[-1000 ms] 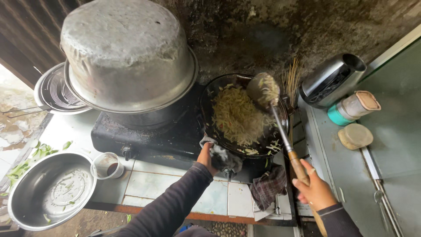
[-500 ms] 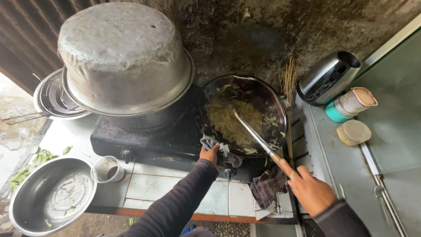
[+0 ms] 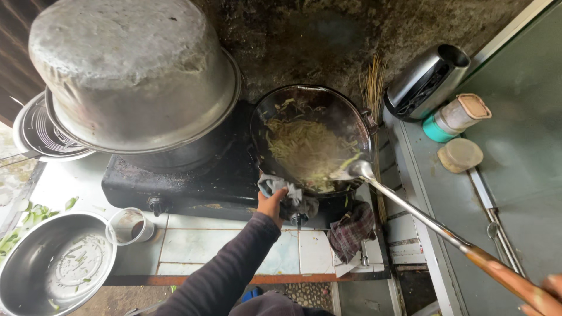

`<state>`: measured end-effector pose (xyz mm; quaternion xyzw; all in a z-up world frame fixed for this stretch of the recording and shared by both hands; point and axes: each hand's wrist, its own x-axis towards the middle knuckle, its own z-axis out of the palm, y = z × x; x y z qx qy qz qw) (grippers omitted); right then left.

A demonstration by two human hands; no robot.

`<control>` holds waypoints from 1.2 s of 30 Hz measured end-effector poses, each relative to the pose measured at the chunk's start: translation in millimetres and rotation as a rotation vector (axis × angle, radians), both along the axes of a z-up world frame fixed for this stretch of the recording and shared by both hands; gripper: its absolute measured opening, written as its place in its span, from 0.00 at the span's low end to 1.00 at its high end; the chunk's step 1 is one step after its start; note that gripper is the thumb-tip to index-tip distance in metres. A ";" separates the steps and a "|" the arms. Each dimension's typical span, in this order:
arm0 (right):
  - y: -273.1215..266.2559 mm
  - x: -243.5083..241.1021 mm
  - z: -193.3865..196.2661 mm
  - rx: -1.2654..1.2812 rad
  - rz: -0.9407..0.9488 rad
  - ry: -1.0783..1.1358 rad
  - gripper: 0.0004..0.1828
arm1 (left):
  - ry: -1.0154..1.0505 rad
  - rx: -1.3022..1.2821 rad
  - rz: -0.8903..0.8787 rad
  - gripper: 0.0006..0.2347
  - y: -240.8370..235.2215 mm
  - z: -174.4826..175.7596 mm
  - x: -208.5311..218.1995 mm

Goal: The person prepares a stir-fry dish in a wok on a gas stove. They handle a basket of red chilies, add ingredients from various containers, and stir the mixture with a spatula. The person also adjusts the stove knob and moves containers on the counter.

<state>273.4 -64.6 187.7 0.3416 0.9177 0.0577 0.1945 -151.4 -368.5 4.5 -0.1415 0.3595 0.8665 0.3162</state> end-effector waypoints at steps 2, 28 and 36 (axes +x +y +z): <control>-19.4 -3.8 -7.0 -0.063 -0.028 0.053 0.41 | 0.061 -0.070 0.055 0.24 10.1 -17.9 -2.8; -52.4 -193.6 -46.2 -0.446 -0.243 0.519 0.36 | 0.241 -0.234 0.186 0.24 39.5 -52.3 -10.7; -73.8 -180.7 -40.7 -1.544 -0.777 0.437 0.35 | 0.357 -0.264 0.170 0.23 37.2 -55.9 -18.1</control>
